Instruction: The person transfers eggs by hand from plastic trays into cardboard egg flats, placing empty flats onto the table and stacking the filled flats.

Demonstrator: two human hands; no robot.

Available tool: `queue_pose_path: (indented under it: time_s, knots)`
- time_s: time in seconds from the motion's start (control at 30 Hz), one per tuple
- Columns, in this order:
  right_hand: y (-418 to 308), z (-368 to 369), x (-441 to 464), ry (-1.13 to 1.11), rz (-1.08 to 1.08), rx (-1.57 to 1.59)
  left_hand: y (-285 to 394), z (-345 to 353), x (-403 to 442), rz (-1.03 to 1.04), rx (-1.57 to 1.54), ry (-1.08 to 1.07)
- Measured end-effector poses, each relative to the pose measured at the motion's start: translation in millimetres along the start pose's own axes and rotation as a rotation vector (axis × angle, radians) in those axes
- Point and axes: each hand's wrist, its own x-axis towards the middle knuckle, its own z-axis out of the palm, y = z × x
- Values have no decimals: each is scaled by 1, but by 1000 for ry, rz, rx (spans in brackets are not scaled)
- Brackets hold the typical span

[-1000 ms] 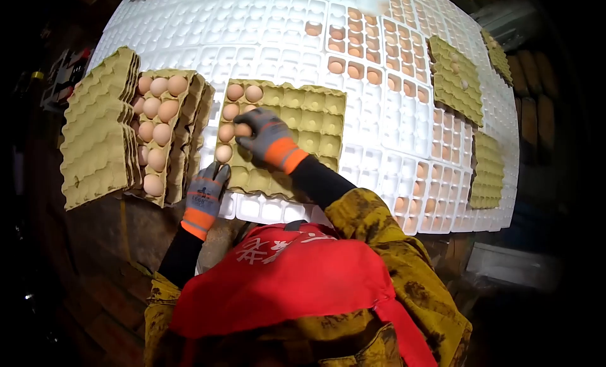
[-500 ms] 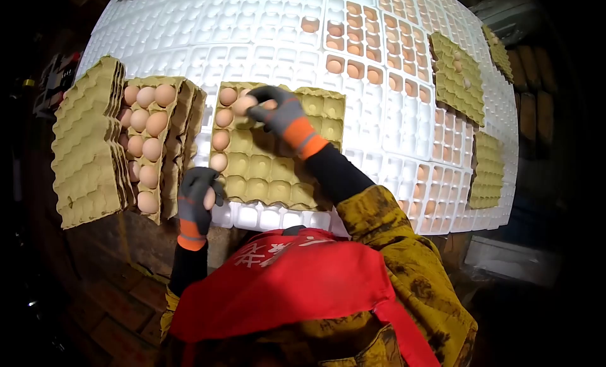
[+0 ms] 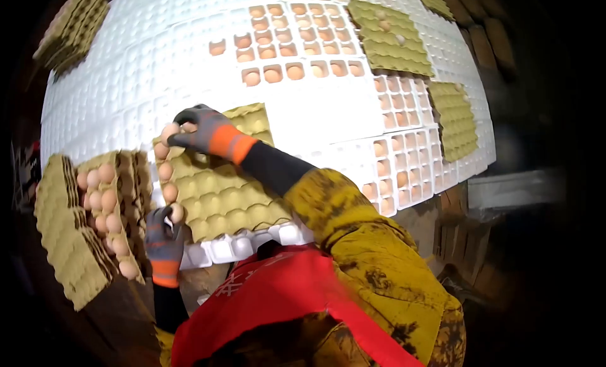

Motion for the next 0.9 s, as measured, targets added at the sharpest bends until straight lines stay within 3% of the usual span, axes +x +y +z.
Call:
queue_pose_path:
  time_s: [0.07, 0.1, 0.17, 0.27, 0.3, 0.4, 0.53, 0.6, 0.63, 0.73, 0.8, 0.83, 0.9]
  knots:
    - [15, -45, -28, 81, 186, 403, 24, -9, 2, -94, -332, 82]
    - [26, -72, -47, 169, 211, 393, 37, -15, 4, -538, -797, -37]
    - [34, -114, -76, 289, 326, 351, 53, -13, 20, -432, -924, -59]
    - [77, -183, -113, 436, 477, 208, 72, 23, 59, -275, -718, -149]
    - [100, -206, -124, 477, 406, 2, 107, 27, 84, -292, -774, -197]
    - [121, -246, -133, 532, 284, -484, 150, 95, 152, 255, -586, -123]
    - [124, -247, -108, 518, 306, -594, 210, 172, 223, 265, -391, -142]
    - [137, -241, -93, 496, 354, -732, 216, 210, 246, 331, -65, -182]
    - [145, -241, -90, 453, 403, -711, 218, 219, 246, 339, -29, -121]
    - [181, -251, -91, 639, 161, -110, 214, 233, 251, 345, -17, 25]
    - [148, -269, -99, 470, 469, 318, 198, 240, 247, 354, 224, -17]
    - [151, -274, -102, 452, 447, 361, 195, 239, 246, 334, 269, -127]
    - [159, -286, -101, 510, 291, 534, 196, 241, 245, 360, 209, 16]
